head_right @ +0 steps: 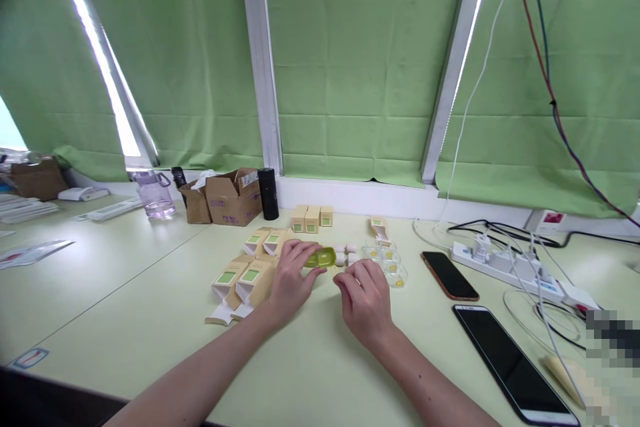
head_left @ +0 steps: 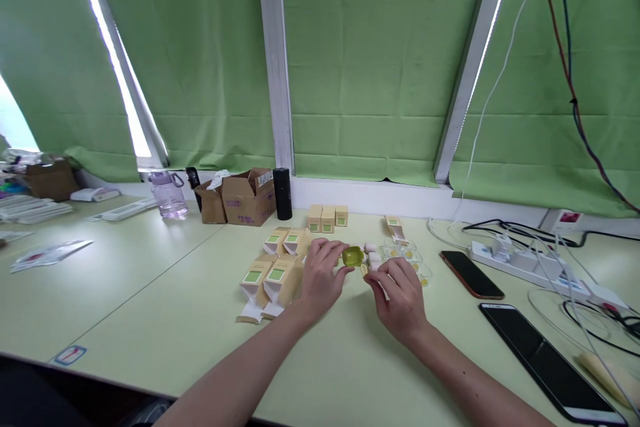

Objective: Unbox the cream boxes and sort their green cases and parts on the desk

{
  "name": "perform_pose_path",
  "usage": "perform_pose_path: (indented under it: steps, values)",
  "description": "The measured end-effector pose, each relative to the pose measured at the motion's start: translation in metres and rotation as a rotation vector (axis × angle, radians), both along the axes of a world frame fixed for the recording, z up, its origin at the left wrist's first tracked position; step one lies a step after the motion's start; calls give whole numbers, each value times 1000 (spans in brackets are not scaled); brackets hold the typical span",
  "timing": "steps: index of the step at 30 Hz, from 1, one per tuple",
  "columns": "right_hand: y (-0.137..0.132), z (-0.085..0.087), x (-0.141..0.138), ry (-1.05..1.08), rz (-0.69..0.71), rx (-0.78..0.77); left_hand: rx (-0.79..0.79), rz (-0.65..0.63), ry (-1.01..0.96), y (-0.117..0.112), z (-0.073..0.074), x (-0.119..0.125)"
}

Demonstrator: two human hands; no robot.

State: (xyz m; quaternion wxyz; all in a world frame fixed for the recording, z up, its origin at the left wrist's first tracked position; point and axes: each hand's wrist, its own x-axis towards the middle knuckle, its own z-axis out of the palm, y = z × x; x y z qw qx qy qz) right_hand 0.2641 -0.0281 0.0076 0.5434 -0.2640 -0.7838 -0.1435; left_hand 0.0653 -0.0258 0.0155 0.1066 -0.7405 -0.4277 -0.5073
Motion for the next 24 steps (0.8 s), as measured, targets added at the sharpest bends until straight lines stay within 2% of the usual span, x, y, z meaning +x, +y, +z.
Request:
perform_pose_path:
  steps: [6,11,18,24]
  values:
    - [14,-8,0,-56,9,-151,-100,115,-300,4,7,-6]
    - [32,-11,-11,-215,-70,-263,-175,149,-467,7,7,-9]
    - [60,-16,-39,-329,-230,-289,-169,115,-564,9,5,-8]
    - [74,-20,-49,-360,-319,-316,-196,110,-580,6,6,-6]
